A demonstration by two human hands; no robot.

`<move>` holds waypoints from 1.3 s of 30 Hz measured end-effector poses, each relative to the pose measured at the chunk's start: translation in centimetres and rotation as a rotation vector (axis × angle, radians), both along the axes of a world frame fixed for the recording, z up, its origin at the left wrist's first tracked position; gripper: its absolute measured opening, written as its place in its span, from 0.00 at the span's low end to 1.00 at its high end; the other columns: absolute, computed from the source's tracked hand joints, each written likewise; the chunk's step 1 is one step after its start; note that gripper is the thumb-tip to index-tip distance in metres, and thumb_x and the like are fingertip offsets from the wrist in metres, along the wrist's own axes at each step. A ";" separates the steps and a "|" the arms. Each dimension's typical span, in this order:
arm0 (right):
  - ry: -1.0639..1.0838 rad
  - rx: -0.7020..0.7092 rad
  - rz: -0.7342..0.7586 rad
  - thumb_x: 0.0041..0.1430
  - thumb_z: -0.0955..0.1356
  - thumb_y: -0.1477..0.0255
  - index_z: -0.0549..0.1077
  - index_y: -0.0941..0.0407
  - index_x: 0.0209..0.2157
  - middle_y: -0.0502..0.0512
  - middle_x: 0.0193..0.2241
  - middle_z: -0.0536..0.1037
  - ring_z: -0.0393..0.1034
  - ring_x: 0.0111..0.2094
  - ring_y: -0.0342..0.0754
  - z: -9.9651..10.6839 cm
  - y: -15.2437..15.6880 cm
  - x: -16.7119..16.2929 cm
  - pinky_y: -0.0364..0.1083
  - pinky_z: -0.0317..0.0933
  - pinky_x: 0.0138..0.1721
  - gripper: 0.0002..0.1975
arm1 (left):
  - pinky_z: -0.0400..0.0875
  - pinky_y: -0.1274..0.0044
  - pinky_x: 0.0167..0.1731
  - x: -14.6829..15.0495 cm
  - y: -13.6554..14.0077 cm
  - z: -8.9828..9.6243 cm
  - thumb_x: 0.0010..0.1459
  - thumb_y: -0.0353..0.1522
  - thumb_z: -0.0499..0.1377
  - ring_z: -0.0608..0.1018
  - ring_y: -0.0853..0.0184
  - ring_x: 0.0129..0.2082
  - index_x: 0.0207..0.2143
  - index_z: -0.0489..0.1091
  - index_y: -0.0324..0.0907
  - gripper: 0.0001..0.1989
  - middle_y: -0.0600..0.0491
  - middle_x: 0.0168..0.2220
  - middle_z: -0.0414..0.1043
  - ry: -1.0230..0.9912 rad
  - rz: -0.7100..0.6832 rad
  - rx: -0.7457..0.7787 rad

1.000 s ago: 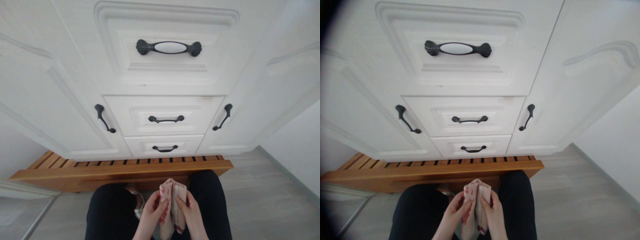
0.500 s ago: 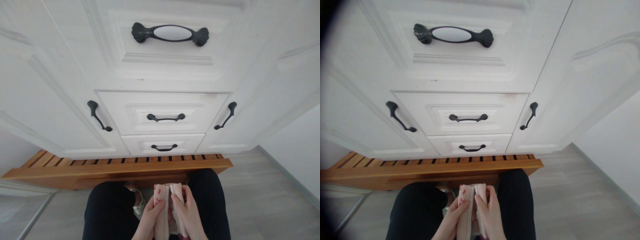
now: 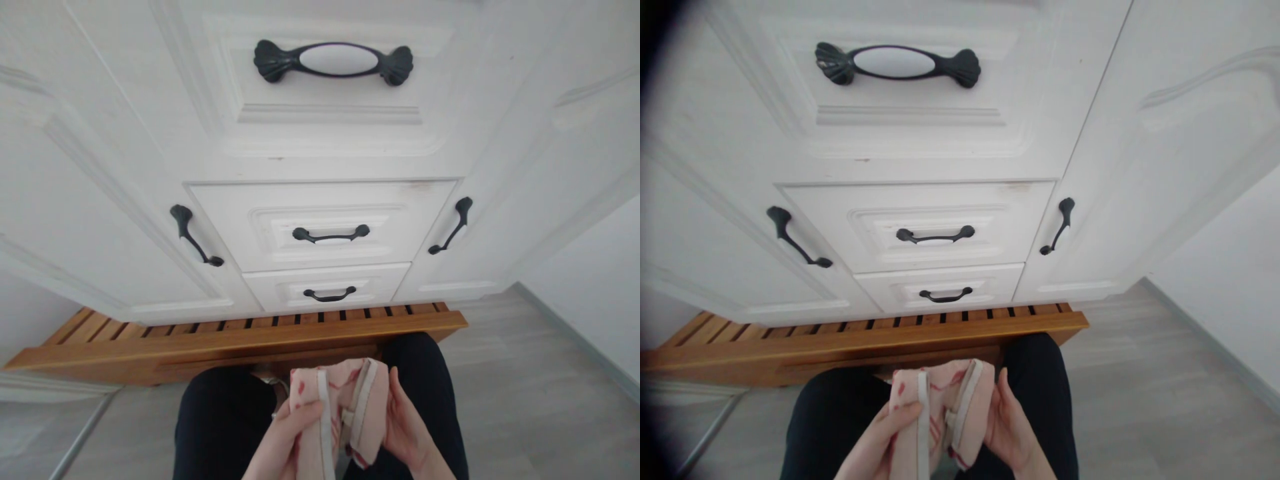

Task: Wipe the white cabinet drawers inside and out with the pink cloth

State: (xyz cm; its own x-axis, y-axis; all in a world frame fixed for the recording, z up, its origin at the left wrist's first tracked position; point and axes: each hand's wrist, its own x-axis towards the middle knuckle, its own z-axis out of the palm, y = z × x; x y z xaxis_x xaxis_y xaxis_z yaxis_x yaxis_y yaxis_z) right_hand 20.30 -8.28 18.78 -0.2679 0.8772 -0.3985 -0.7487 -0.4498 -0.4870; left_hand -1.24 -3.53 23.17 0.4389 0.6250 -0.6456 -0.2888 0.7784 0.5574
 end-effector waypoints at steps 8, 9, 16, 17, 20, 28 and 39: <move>0.129 0.089 -0.085 0.48 0.75 0.49 0.78 0.50 0.50 0.58 0.54 0.78 0.71 0.57 0.57 -1.3 -1.9 -2.7 0.59 0.54 0.63 0.30 | 0.75 0.71 0.32 0.1 0.7 2.6 0.47 0.39 0.70 0.80 0.62 0.27 0.36 0.74 0.41 0.16 0.48 0.28 0.79 -0.085 -0.024 -0.097; 0.133 0.092 -0.098 0.48 0.74 0.48 0.77 0.50 0.51 0.58 0.55 0.77 0.69 0.59 0.58 -1.7 -2.3 -2.9 0.59 0.54 0.64 0.31 | 0.75 0.71 0.32 0.1 0.7 2.4 0.47 0.39 0.70 0.80 0.62 0.27 0.36 0.74 0.41 0.16 0.48 0.28 0.79 -0.090 -0.020 -0.107; 0.045 0.081 0.025 0.43 0.80 0.67 0.78 0.52 0.50 0.58 0.44 0.82 0.76 0.47 0.54 -3.1 -3.4 -2.9 0.53 0.64 0.55 0.29 | 0.74 0.72 0.30 0.3 0.2 2.3 0.47 0.36 0.71 0.79 0.62 0.26 0.37 0.73 0.40 0.16 0.47 0.28 0.79 -0.078 -0.015 -0.128; 0.045 0.094 0.026 0.42 0.80 0.68 0.78 0.52 0.49 0.57 0.42 0.82 0.77 0.45 0.54 -3.0 -3.2 -3.0 0.53 0.65 0.53 0.29 | 0.73 0.73 0.30 0.4 0.2 2.6 0.49 0.35 0.70 0.79 0.64 0.25 0.37 0.73 0.40 0.15 0.48 0.28 0.78 -0.077 -0.023 -0.117; -0.015 0.127 0.009 0.39 0.80 0.72 0.78 0.53 0.47 0.56 0.40 0.82 0.77 0.40 0.52 -2.5 -2.3 -2.8 0.49 0.67 0.47 0.29 | 0.72 0.75 0.31 0.5 0.1 3.6 0.53 0.33 0.68 0.78 0.66 0.25 0.39 0.73 0.39 0.12 0.50 0.28 0.78 -0.095 -0.054 -0.088; -0.387 0.285 0.155 0.38 0.81 0.64 0.77 0.55 0.45 0.49 0.35 0.77 0.68 0.33 0.42 2.1 -0.8 0.0 0.40 0.59 0.36 0.29 | 0.72 0.71 0.40 -0.4 0.3 2.9 0.51 0.35 0.70 0.82 0.58 0.37 0.44 0.75 0.39 0.18 0.46 0.38 0.81 -0.032 -0.055 0.106; -0.802 0.198 0.063 0.57 0.70 0.54 0.75 0.55 0.44 0.56 0.42 0.77 0.70 0.48 0.54 3.1 0.3 0.5 0.50 0.60 0.51 0.22 | 0.73 0.68 0.45 0.7 0.1 -1.1 0.44 0.42 0.74 0.82 0.58 0.39 0.48 0.74 0.41 0.29 0.47 0.41 0.81 -0.003 0.045 0.117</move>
